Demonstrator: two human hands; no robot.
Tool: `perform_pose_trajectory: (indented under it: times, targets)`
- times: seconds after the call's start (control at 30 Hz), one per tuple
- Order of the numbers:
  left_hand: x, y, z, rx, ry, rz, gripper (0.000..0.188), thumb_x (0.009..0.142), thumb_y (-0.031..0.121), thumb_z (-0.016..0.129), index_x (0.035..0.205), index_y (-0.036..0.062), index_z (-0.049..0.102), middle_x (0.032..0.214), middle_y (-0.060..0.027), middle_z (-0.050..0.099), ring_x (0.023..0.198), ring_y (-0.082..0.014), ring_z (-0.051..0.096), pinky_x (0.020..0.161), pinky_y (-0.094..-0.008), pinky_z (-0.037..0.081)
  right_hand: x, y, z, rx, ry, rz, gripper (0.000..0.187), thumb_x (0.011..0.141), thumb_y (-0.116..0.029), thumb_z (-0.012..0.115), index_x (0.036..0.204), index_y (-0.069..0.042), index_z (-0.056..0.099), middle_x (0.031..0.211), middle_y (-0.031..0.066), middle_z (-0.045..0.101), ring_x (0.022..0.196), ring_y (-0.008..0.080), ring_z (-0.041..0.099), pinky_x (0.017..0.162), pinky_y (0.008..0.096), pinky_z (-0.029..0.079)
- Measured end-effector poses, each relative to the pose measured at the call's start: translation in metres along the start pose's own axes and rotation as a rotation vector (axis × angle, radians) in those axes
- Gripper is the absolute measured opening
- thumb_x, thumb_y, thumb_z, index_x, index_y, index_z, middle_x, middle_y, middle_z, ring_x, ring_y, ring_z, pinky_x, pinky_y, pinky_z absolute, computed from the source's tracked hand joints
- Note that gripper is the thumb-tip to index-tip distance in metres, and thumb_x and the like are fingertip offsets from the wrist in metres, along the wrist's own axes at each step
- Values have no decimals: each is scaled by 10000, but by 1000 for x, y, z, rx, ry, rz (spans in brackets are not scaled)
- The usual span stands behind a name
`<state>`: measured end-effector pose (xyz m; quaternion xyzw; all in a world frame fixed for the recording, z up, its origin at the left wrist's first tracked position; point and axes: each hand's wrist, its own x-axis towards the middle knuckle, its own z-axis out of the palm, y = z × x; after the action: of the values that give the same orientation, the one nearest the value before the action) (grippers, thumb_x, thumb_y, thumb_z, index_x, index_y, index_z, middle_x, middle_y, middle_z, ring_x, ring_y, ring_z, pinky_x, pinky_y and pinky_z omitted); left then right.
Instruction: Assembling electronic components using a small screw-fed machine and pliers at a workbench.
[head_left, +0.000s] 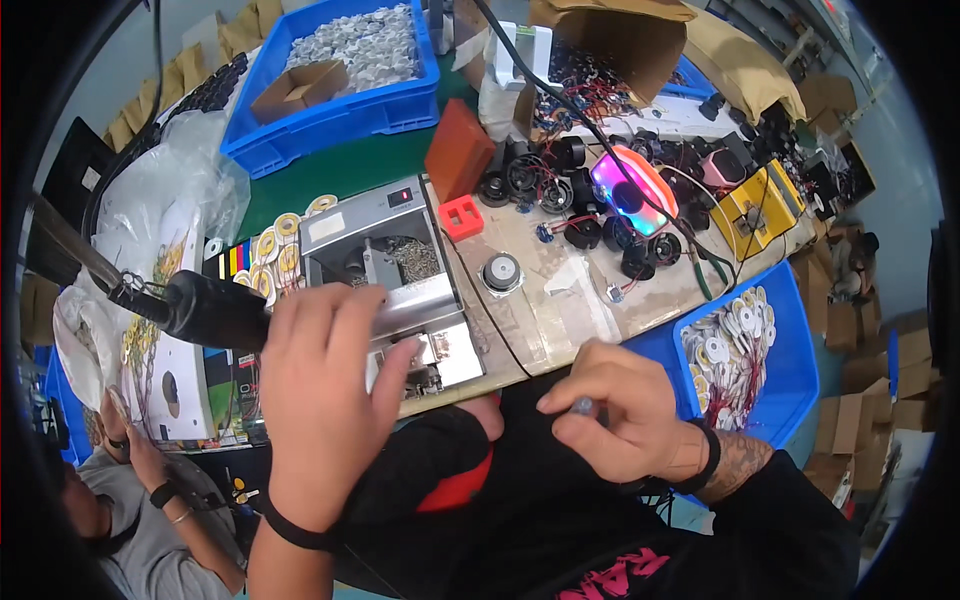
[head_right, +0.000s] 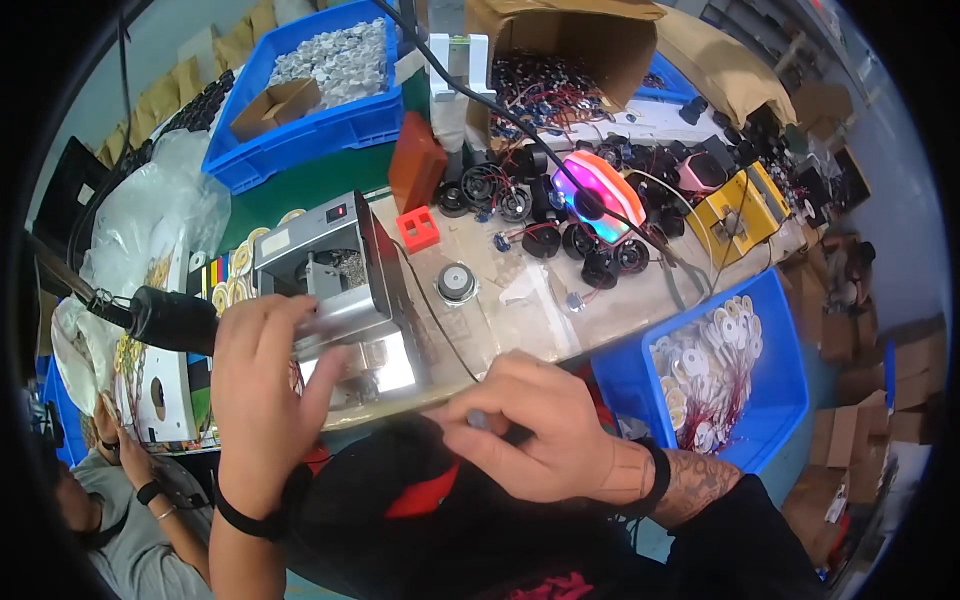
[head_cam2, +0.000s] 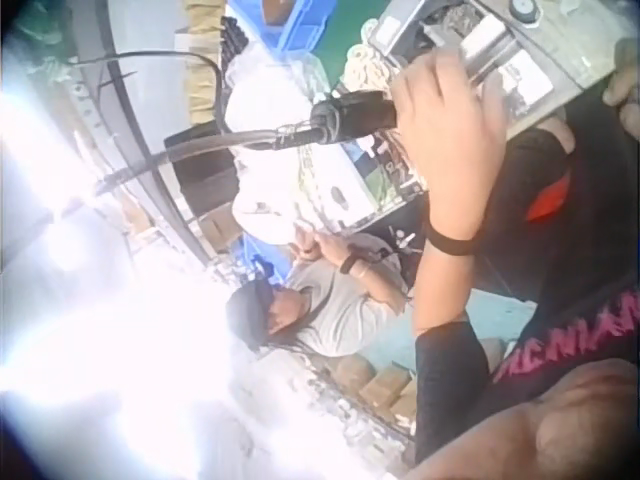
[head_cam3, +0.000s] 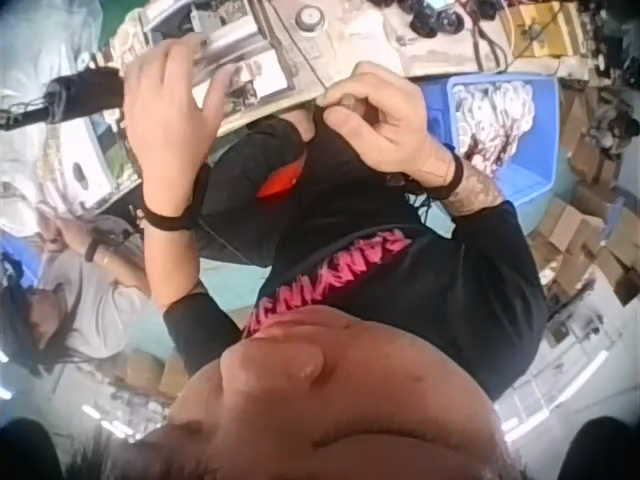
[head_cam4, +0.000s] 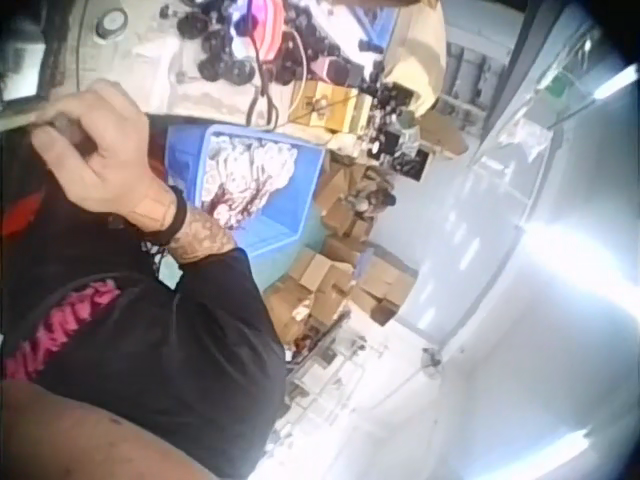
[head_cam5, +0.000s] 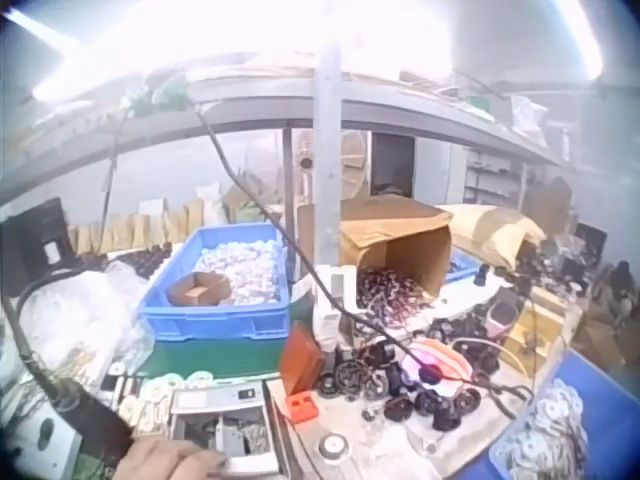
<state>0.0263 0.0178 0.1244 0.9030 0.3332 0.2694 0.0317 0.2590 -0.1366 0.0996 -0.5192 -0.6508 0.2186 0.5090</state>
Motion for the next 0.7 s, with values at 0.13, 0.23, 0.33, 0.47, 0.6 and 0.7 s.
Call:
perform_pose_trajectory:
  times: [0.13, 0.23, 0.33, 0.47, 0.6, 0.7]
  targets:
    - [0, -15, 4, 71, -38, -29, 420, 776, 214, 892, 1121, 63, 706, 1029, -106, 686, 1002, -349, 639, 893, -472, 472, -18, -2, 11, 37, -20, -27, 197, 847, -82, 913, 992, -44, 786, 808, 89, 756, 656, 223, 703, 607, 326, 533]
    - [1, -23, 11, 51, 19, 19, 399, 765, 252, 898, 1070, 80, 707, 969, -82, 670, 944, -318, 625, 863, -439, 421, -36, 3, 20, 5, 13, -1, 204, 835, -92, 929, 974, -43, 788, 831, 101, 779, 663, 219, 732, 588, 318, 546]
    - [1, -20, 15, 13, 37, 18, 377, 757, 245, 898, 1044, 89, 709, 939, -69, 667, 930, -299, 626, 862, -419, 389, -38, 6, 26, -58, 62, -20, 195, 822, -85, 932, 930, -43, 774, 830, 95, 787, 685, 211, 759, 602, 303, 579]
    - [7, -7, 31, 31, 99, -36, 352, 779, 287, 914, 1017, 126, 710, 944, -36, 642, 954, -284, 616, 882, -436, 400, -38, 16, 30, -184, 140, -114, 189, 806, -57, 921, 901, -53, 757, 844, 82, 791, 705, 206, 763, 624, 310, 602]
    - [9, -6, 43, 39, 148, -69, 352, 798, 291, 911, 1032, 121, 710, 950, -39, 644, 978, -285, 617, 890, -440, 406, -39, 18, 24, -298, 148, -169, 193, 793, -27, 907, 902, -53, 750, 869, 78, 779, 722, 217, 757, 633, 315, 604]
    - [4, -13, 47, 36, 143, -58, 373, 808, 284, 907, 1068, 108, 707, 953, -48, 641, 979, -297, 620, 887, -445, 410, -43, 24, 21, -317, 121, -174, 194, 787, -6, 889, 906, -45, 740, 883, 84, 755, 719, 232, 740, 633, 322, 598]
